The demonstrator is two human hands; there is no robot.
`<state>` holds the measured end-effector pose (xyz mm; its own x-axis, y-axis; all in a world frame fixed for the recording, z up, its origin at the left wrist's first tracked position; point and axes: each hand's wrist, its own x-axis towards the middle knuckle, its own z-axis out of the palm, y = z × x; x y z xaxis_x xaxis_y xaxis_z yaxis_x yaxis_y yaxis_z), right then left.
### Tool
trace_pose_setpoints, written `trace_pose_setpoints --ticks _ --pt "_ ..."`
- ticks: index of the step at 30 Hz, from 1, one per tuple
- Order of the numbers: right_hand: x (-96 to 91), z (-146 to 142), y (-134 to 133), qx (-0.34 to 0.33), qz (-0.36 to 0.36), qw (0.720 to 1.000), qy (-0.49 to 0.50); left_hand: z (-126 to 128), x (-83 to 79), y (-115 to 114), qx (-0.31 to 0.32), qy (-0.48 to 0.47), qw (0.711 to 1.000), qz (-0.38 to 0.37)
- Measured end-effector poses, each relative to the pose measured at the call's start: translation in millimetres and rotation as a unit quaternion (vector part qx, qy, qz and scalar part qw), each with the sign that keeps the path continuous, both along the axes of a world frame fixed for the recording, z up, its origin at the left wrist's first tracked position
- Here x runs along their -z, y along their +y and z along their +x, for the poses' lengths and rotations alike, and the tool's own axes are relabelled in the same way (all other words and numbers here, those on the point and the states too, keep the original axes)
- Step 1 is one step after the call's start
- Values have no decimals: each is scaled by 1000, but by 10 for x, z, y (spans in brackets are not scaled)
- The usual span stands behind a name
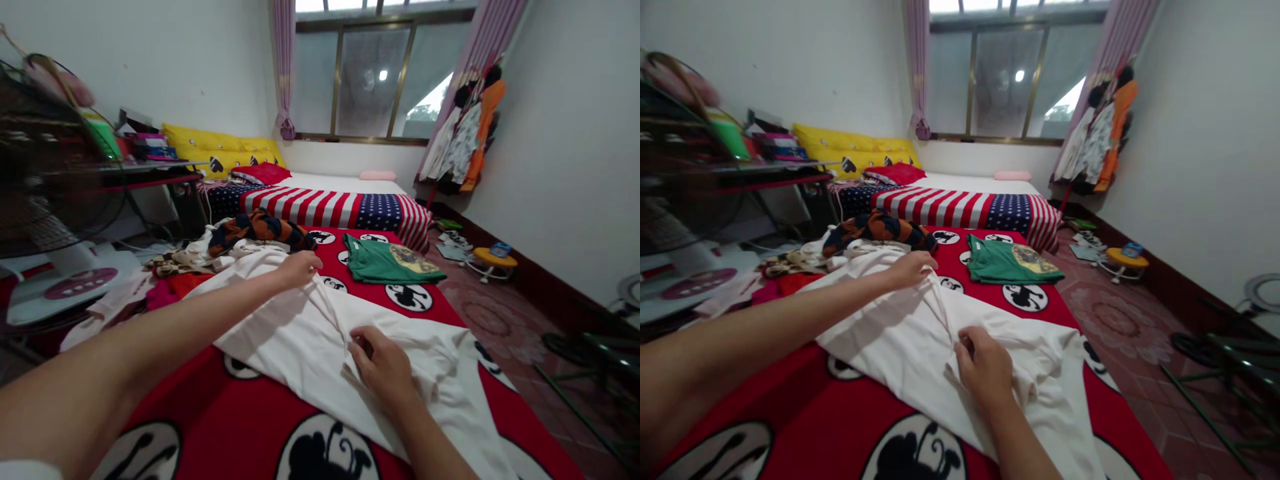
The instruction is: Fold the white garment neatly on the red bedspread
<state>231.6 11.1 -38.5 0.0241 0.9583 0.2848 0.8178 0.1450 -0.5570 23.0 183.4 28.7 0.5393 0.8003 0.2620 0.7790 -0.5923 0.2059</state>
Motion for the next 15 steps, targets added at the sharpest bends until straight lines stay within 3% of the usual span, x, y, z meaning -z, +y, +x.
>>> trace_pose_setpoints --ticks 3,6,9,15 --pt "-3 10 10 -11 -7 1000 9 -114 -65 555 -18 49 998 -30" --pt "-1 22 9 -17 -14 999 26 -173 -26 886 2 101 991 -87" --pt "5 19 10 -10 -13 999 28 -187 56 1027 33 146 981 -123" --pt "19 1 18 -3 0 1000 31 -197 127 1089 47 209 971 -108"
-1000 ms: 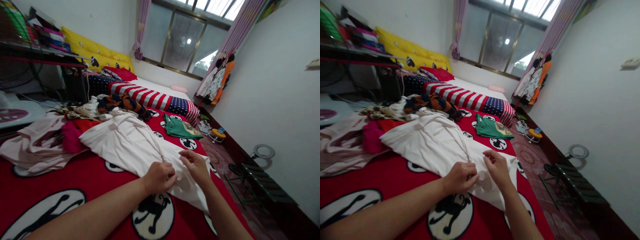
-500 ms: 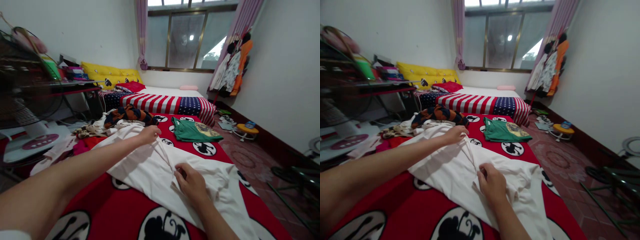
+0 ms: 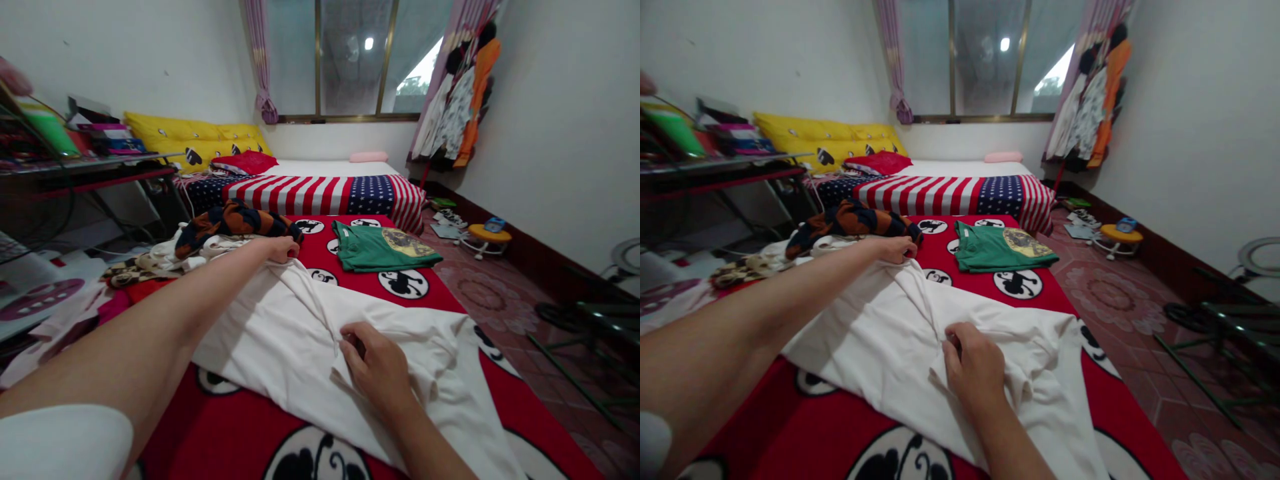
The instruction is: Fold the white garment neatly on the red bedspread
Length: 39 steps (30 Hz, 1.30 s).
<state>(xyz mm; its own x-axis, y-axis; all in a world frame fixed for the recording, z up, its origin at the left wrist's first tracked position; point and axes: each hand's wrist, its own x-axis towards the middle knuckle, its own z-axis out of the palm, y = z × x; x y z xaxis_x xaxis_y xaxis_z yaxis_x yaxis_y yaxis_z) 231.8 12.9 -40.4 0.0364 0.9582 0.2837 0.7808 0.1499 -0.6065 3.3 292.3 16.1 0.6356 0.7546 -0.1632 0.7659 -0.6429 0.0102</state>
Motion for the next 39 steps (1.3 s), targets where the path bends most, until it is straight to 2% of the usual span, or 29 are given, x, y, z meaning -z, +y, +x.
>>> trace_pose_setpoints --ticks 4,8,14,17,20,22,25,28,34,39 --pt "-23 6 -9 -2 -10 1000 1 -47 -53 -70 0 28 999 20" --pt "-22 10 -12 -5 -11 1000 -8 -109 -153 -252 -26 18 997 76" --pt "-22 40 -13 -17 -3 1000 -1 -237 -469 -538 -42 -5 986 159" --pt "-123 54 -80 -57 -12 998 2 -324 -653 -667 -10 14 988 152" --pt "-234 51 -184 -133 -31 989 -54 -427 -764 -807 19 37 989 142" --pt "-266 47 -233 -173 -41 979 -96 -504 -789 -897 27 46 988 145" --pt "-257 61 -236 -192 -45 974 -110 -624 -787 -1011 35 50 985 160" --pt "-263 115 -194 -189 -35 979 -63 -737 -799 -1123 49 52 981 180" --pt "-404 242 -193 -165 1 986 13 -950 -859 -1450 57 50 975 209" --pt "-430 282 -211 -155 -49 987 4 -1166 -722 -1671 42 58 973 220"
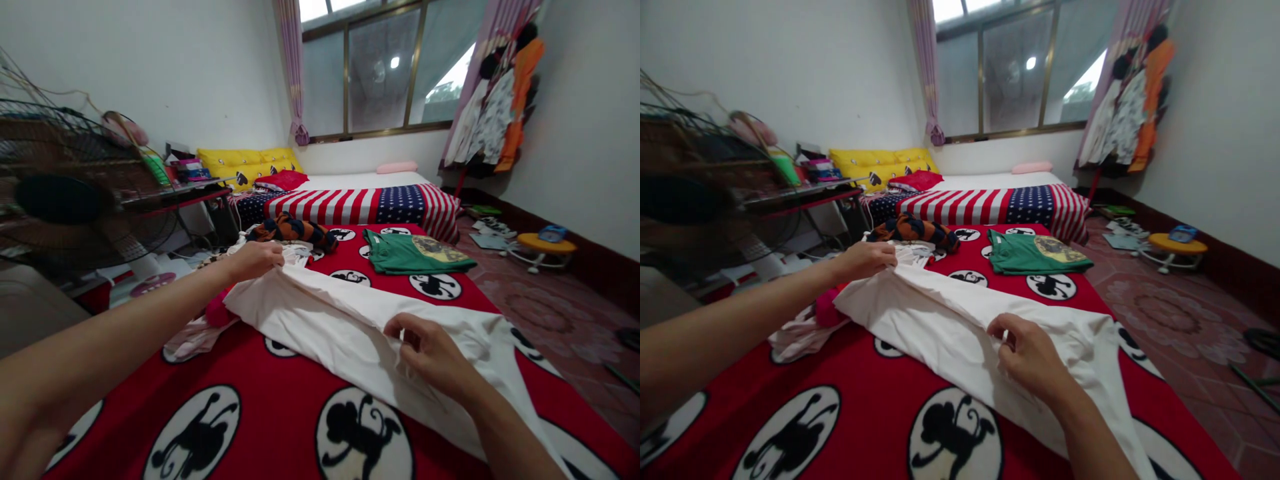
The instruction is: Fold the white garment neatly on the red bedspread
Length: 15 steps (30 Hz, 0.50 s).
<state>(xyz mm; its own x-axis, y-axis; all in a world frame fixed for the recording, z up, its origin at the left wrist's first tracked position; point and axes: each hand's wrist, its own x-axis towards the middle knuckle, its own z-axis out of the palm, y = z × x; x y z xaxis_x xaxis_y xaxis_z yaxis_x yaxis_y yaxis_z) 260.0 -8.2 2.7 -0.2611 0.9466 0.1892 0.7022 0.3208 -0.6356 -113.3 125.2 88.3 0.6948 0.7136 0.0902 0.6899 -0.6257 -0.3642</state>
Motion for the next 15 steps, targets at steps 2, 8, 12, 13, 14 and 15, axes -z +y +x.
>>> trace_pose_setpoints --ticks 2,8,12,13,14,15 --pt "-9 7 -4 -16 -34 999 -30 -79 90 -72 6 -2 1000 -4" --pt "-43 -11 11 -50 -92 993 -55 -142 203 -314 46 17 998 -50" --pt "59 -92 34 -18 -57 996 -63 -42 162 -314 -50 -38 998 -2" --pt "92 -117 34 -15 -48 996 -73 -8 152 -277 -92 -57 993 35" --pt "122 -139 33 -13 -40 996 -84 27 144 -228 -139 -77 985 72" --pt "148 -157 31 -10 -32 995 -95 63 139 -171 -188 -97 972 101"
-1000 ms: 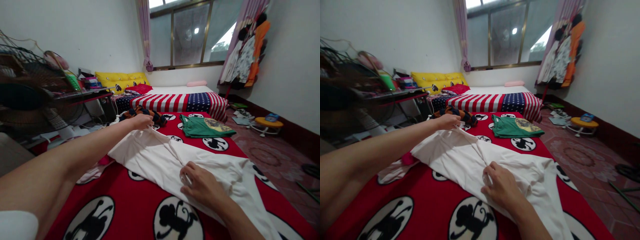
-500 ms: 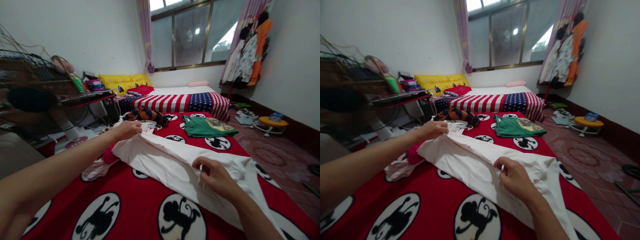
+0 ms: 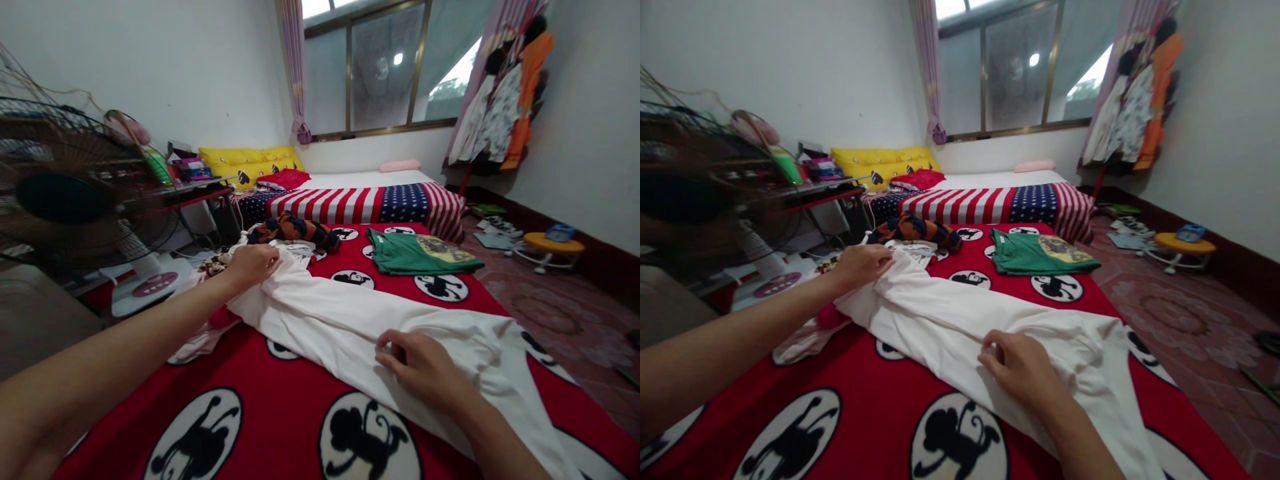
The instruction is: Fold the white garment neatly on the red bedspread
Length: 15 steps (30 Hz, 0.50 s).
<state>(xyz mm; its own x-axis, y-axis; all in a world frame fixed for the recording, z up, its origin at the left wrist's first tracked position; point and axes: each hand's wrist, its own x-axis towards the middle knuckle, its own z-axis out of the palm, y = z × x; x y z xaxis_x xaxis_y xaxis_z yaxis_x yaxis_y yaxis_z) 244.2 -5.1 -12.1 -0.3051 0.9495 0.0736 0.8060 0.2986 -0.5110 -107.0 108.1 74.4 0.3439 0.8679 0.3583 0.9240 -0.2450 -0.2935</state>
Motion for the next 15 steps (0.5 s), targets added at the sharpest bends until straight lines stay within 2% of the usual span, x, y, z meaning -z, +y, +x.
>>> trace_pose_setpoints --ticks 3,5,8,12,15 --pt "46 -26 -6 3 14 1000 -17 98 11 182 -135 -76 988 2" --pt "57 -24 -5 2 17 1000 -19 147 49 275 -183 -111 976 -30" --pt "60 -20 -1 0 18 999 -29 162 145 339 -185 -98 977 -44" --pt "53 -27 -8 -4 18 999 -27 67 262 321 -174 -61 983 -8" --pt "53 -31 -20 -3 19 1000 -24 53 285 259 -154 -61 986 27"
